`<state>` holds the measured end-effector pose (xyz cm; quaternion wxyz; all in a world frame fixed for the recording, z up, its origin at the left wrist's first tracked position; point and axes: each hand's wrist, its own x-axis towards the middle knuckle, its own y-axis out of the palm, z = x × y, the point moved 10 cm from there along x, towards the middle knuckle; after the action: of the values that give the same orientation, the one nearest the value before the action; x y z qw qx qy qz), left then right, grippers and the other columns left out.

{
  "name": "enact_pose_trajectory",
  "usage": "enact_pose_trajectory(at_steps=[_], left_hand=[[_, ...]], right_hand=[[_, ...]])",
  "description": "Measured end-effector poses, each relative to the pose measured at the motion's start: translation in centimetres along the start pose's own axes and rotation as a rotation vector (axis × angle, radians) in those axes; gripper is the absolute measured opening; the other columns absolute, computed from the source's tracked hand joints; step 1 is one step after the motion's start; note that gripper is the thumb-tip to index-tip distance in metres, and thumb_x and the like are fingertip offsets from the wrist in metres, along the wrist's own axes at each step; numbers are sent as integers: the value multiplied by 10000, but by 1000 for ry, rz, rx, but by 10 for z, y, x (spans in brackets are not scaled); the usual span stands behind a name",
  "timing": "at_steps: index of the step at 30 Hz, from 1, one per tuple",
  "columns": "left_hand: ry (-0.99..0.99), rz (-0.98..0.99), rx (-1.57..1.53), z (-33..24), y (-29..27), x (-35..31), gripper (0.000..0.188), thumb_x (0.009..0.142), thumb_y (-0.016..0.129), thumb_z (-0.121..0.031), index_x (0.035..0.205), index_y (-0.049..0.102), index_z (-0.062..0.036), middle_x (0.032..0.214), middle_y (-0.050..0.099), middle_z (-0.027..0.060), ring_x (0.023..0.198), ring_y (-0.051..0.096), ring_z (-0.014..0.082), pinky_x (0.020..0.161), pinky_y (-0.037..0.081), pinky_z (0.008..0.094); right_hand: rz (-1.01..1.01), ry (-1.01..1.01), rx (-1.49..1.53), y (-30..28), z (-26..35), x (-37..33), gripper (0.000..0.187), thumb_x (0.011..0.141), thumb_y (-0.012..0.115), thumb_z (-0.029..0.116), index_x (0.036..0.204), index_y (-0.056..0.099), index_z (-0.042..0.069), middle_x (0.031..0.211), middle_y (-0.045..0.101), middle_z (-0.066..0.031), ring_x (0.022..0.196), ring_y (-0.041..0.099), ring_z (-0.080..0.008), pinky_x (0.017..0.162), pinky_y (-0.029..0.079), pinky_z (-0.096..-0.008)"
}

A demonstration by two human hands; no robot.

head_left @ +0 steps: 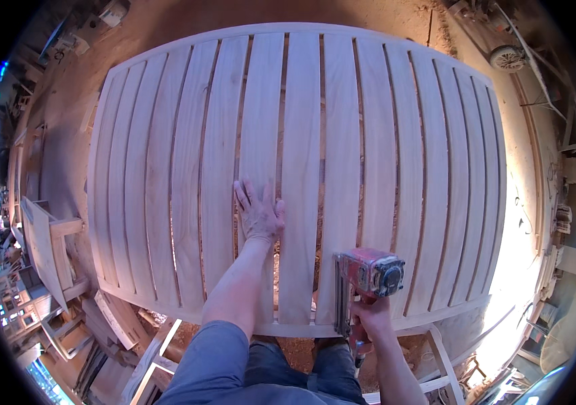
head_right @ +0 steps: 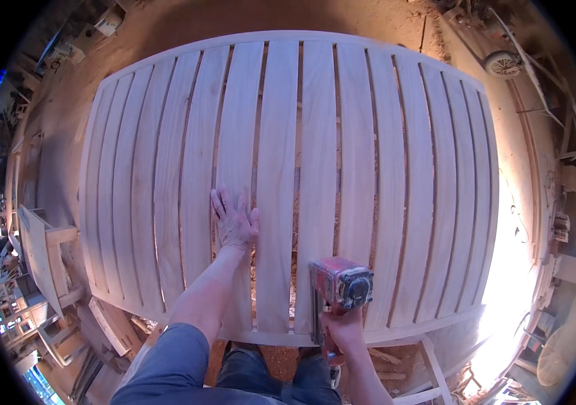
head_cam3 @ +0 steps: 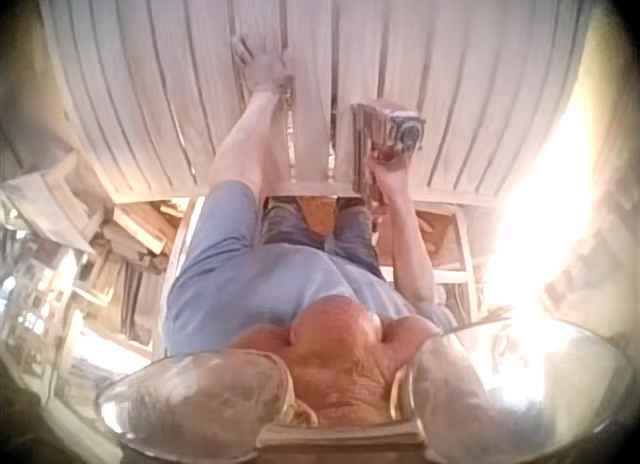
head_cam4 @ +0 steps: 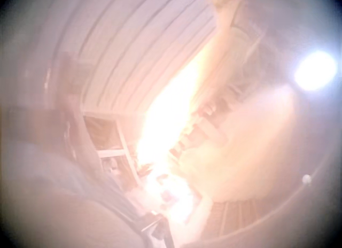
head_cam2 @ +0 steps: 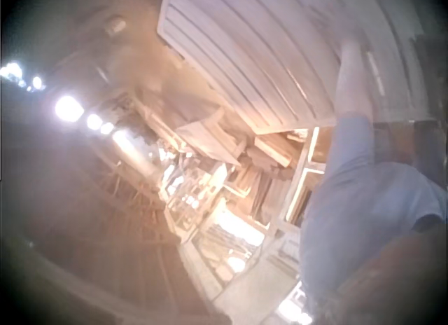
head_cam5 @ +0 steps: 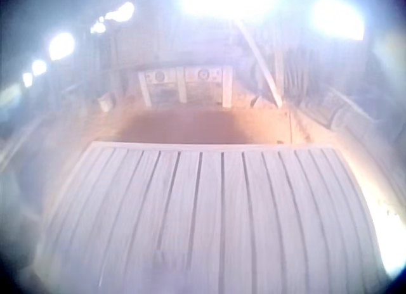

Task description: The person uses a pneumatic nail gun to fasten wooden slats onto a curved wooden frame. They repeatedly position slats and drive nails along the length of the frame, working systematically from one end to the other.

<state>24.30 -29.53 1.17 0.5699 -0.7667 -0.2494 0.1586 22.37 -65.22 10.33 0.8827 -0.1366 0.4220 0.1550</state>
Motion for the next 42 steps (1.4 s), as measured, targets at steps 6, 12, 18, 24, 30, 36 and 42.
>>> enact_pose_trajectory(at_steps=[6,12,18,24,30,36,42], left_hand=[[2,11,-37,-9,-1,-1,464,923,648,-346,1336,724,-149,1666,235,322,1539,90,595,1253,165,653],[10,10,25,-6,-3,-3,380,903,675,-338,1254,775,-231,1672,286,249,1546,90,585,1267,188,628],[-22,73,31,-6,4,2,497,909,671,-351,1376,676,-181,1680,260,243,1555,72,576,1260,220,621],[-65,114,30,7,6,0,667,932,637,-405,1513,497,-108,1680,220,276,1562,61,566,1258,162,644],[-73,112,-32,3,5,3,684,899,693,-336,1500,455,-113,1666,210,294,1546,68,595,1247,154,666],[-75,82,-83,3,-1,3,653,901,700,-325,1475,474,-114,1666,217,287,1546,63,594,1245,143,674],[-89,144,-88,8,6,3,647,921,651,-404,1498,520,-141,1695,198,273,1563,29,565,1275,62,648]], right_hand=[[119,63,52,-3,0,24,289,810,717,-78,1077,617,-29,703,622,-50,532,587,-134,478,457,-294],[169,132,50,-2,11,30,268,813,719,-64,1061,623,-31,706,620,-46,541,590,-129,483,461,-296],[103,-32,-148,17,58,69,263,801,685,-46,1060,655,-13,688,613,-32,546,576,-118,497,448,-300],[203,-124,-337,90,149,105,125,814,634,8,927,687,-6,768,639,-20,751,588,-116,684,481,-333],[181,-154,-493,130,163,121,156,808,655,51,940,703,-18,722,625,-25,688,565,-113,632,469,-342],[106,-234,-486,141,171,110,178,798,651,47,954,717,-6,752,656,-22,729,584,-102,664,483,-335],[49,-197,-367,106,149,124,179,784,653,35,952,696,-7,756,606,-5,728,527,-92,659,468,-317]])
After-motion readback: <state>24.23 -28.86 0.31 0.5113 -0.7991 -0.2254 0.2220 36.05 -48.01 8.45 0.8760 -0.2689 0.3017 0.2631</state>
